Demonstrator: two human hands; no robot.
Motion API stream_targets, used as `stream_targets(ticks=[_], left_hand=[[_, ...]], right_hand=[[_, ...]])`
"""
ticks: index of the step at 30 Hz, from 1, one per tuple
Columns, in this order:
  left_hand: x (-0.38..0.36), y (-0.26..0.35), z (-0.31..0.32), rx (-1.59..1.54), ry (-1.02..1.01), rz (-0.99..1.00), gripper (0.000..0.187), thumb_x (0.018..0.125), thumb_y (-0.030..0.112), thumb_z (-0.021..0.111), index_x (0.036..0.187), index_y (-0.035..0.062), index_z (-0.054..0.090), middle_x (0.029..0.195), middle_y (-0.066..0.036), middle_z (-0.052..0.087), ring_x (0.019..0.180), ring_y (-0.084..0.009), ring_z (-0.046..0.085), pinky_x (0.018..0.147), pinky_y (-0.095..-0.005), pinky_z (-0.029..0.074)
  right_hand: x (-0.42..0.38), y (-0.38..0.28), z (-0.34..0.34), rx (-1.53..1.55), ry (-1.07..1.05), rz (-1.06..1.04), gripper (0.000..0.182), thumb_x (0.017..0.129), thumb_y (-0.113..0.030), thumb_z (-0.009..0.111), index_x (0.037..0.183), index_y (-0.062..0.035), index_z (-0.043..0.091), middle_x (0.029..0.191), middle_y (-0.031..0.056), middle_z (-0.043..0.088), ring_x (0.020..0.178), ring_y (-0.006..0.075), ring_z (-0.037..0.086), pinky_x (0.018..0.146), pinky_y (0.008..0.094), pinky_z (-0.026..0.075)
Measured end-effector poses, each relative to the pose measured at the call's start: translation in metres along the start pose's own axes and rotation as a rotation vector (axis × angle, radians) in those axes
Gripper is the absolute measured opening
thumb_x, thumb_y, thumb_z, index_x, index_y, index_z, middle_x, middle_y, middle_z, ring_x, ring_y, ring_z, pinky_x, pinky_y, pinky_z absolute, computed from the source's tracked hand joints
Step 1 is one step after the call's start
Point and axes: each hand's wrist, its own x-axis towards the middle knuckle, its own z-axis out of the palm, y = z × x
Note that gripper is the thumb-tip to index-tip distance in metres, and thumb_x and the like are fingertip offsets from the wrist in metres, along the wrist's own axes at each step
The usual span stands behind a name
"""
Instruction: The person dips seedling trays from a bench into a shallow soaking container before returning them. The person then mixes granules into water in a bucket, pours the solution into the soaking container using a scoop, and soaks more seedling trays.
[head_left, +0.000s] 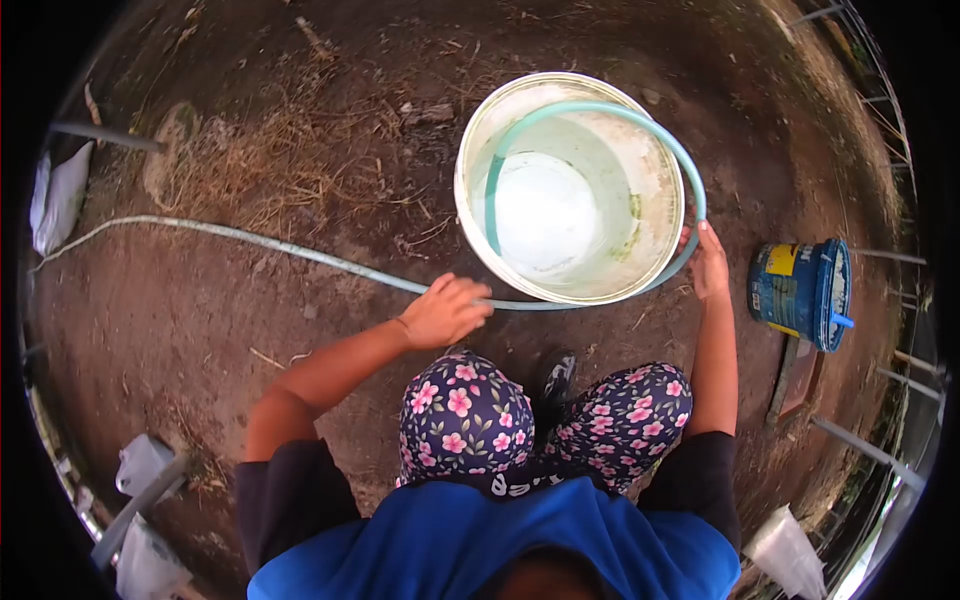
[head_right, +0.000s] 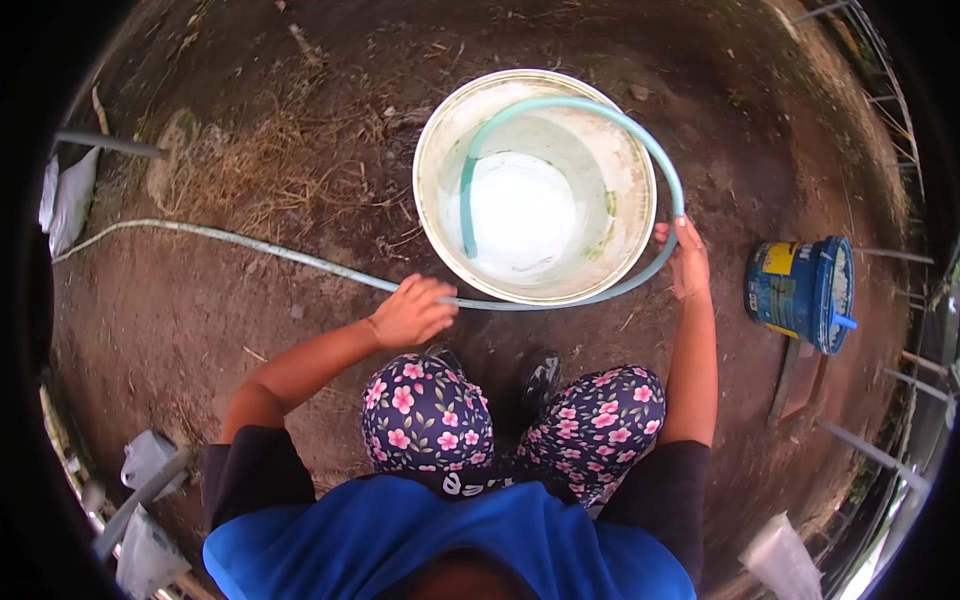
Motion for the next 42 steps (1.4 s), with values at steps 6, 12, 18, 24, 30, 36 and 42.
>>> stream_targets(ticks=[6,12,18,24,30,36,42], left_hand=[[0.032,-0.009,0.059,-1.559,0.53,-1.015,0.03,0.078,0.01,0.055,0.105,0.0048,0.043,0.105,-0.007,0.05,0.097,-0.0148,0.047,0.077,-0.0315,0.04],[0.04,0.016,0.028,-1.636,0.385,-0.856,0.023,0.082,0.01,0.053,0.101,0.0079,0.041,0.087,-0.006,0.058,0.082,-0.014,0.056,0.071,-0.0252,0.042],[0.045,0.039,0.002,-1.505,0.671,-0.871,0.051,0.077,0.0,0.056,0.113,0.006,0.021,0.084,-0.013,0.057,0.083,-0.0164,0.056,0.07,-0.0272,0.046],[0.035,0.031,0.003,-0.571,0.534,-0.323,0.039,0.072,-0.004,0.059,0.105,0.0029,0.039,0.086,-0.014,0.054,0.079,-0.0226,0.057,0.071,-0.0289,0.046],[0.046,0.017,-0.023,0.047,0.512,-0.019,0.022,0.063,0.01,0.062,0.084,0.0085,0.057,0.08,-0.002,0.05,0.066,-0.0167,0.049,0.063,-0.0287,0.039],[0.062,0.014,-0.048,0.089,0.646,-0.008,0.021,0.06,0.009,0.063,0.078,0.0117,0.054,0.081,-0.001,0.05,0.074,-0.0182,0.048,0.069,-0.0338,0.035],[0.112,-0.025,-0.083,-0.128,0.832,-0.404,0.017,0.072,0.01,0.057,0.087,0.0082,0.05,0.087,-0.008,0.053,0.078,-0.0269,0.049,0.077,-0.0373,0.033]], right_hand=[[-0.001,-0.002,0.007,0.025,0.012,-0.008,0.042,0.083,-0.035,0.05,0.117,-0.0094,0.045,0.087,0.0025,0.056,0.079,0.0103,0.049,0.072,0.0261,0.039],[-0.002,-0.002,0.008,0.009,0.026,-0.013,0.042,0.083,-0.036,0.05,0.116,-0.009,0.045,0.089,0.003,0.056,0.08,0.0105,0.049,0.072,0.0265,0.039],[0.002,0.0,0.004,0.029,0.021,-0.001,0.043,0.083,-0.034,0.051,0.115,-0.0064,0.044,0.088,0.0049,0.058,0.082,0.0121,0.052,0.072,0.0267,0.04],[0.004,0.001,0.004,0.002,0.033,-0.009,0.042,0.083,-0.034,0.051,0.115,-0.0066,0.045,0.089,0.0037,0.058,0.081,0.0118,0.052,0.073,0.0266,0.039],[0.005,0.003,0.007,0.034,0.061,-0.007,0.041,0.083,-0.034,0.051,0.114,-0.0069,0.047,0.088,0.0033,0.058,0.08,0.0111,0.051,0.072,0.0261,0.039],[0.003,0.001,0.006,0.042,0.038,-0.024,0.042,0.083,-0.032,0.051,0.115,-0.0061,0.046,0.086,0.0033,0.058,0.079,0.011,0.052,0.07,0.0258,0.04],[0.005,0.002,0.003,-0.06,0.097,-0.02,0.049,0.084,-0.034,0.05,0.121,-0.0051,0.042,0.09,0.0042,0.057,0.081,0.0114,0.051,0.071,0.0262,0.04]])
